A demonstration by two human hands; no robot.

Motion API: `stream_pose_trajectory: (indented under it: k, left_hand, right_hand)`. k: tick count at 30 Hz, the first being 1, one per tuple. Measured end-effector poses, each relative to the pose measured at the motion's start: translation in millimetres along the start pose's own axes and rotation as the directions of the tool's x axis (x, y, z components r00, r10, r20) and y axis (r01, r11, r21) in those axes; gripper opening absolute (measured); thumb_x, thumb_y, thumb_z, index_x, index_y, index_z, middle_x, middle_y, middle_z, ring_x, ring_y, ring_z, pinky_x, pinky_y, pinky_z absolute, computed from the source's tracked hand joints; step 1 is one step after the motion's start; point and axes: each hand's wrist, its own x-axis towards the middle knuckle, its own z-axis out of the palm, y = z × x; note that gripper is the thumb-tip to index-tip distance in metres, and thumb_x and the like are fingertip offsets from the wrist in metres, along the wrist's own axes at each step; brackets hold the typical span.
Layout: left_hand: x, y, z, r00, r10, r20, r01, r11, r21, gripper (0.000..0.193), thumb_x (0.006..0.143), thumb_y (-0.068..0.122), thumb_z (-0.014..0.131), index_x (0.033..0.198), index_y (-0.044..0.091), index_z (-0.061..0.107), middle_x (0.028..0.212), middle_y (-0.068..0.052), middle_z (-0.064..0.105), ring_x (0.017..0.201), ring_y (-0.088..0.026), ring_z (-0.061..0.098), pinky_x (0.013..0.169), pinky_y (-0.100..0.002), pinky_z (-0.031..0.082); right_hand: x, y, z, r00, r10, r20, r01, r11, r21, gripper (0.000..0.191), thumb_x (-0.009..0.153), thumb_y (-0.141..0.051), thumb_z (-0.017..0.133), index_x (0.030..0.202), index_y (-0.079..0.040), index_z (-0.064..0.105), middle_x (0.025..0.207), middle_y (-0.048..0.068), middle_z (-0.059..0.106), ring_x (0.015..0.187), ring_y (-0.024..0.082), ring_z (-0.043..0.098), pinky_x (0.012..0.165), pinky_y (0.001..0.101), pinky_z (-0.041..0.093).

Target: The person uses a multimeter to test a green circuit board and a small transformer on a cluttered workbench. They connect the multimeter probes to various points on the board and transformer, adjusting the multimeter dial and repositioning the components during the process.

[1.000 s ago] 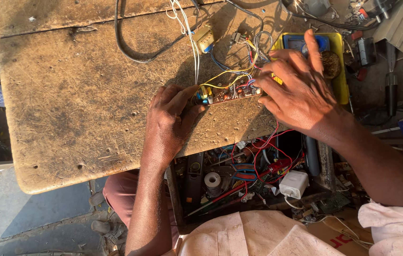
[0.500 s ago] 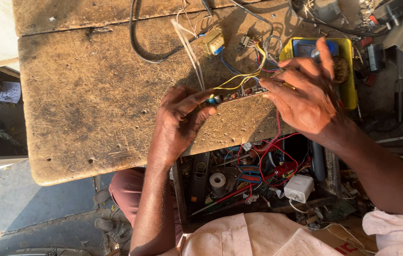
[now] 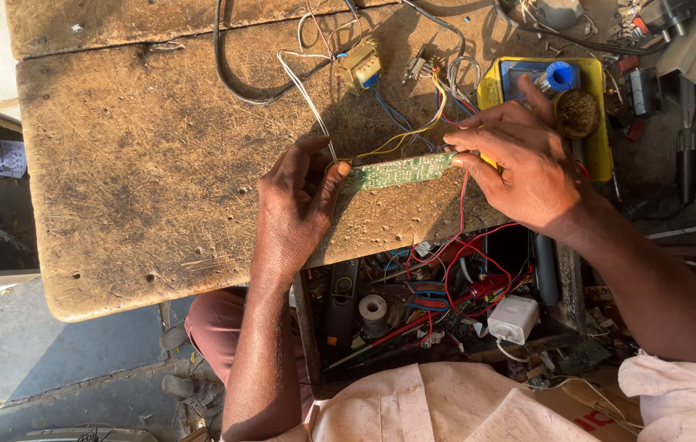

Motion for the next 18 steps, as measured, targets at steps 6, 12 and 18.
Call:
stream_pose_trajectory:
  k: [6, 12, 18]
  left_hand:
    - [1.5, 4.1, 0.4, 1.0, -0.028, -0.013, 0.029, 0.999, 0.037, 0.033, 0.099, 0.017, 0.073, 0.125, -0.002, 0.064, 0.099, -0.014, 0.076, 0.09, -0.016, 0.076, 0.075, -0.032, 0.061]
    - [1.7, 5.4, 0.7, 0.999, 0.042, -0.026, -0.041, 0.999, 0.036, 0.029, 0.101, 0.013, 0.071, 0.124, -0.003, 0.063, 0.104, -0.017, 0.074, 0.094, -0.017, 0.076, 0.078, -0.032, 0.061]
    - [2.1, 5.4, 3.1, 0.999, 0.017, -0.028, -0.014, 0.996, 0.089, 0.03, 0.101, 0.012, 0.07, 0.126, -0.003, 0.063, 0.106, -0.017, 0.074, 0.094, -0.02, 0.077, 0.073, -0.033, 0.063]
  right_hand:
    - [1.0, 0.0, -3.6, 0.997, 0.071, 0.032, -0.074, 0.994, 0.077, 0.031, 0.093, -0.002, 0.074, 0.123, -0.01, 0.073, 0.111, 0.005, 0.074, 0.115, 0.022, 0.068, 0.131, 0.0568, 0.025]
    - [1.7, 0.5, -3.2, 0.998, 0.061, 0.033, -0.063, 0.995, 0.082, 0.03, 0.094, -0.004, 0.076, 0.123, -0.011, 0.073, 0.109, 0.005, 0.073, 0.115, 0.022, 0.067, 0.131, 0.057, 0.025]
    - [1.4, 2.9, -2.7, 0.998, 0.053, 0.025, -0.056, 0.993, 0.104, 0.033, 0.092, -0.007, 0.08, 0.124, -0.009, 0.073, 0.106, 0.003, 0.074, 0.117, 0.02, 0.067, 0.131, 0.058, 0.025]
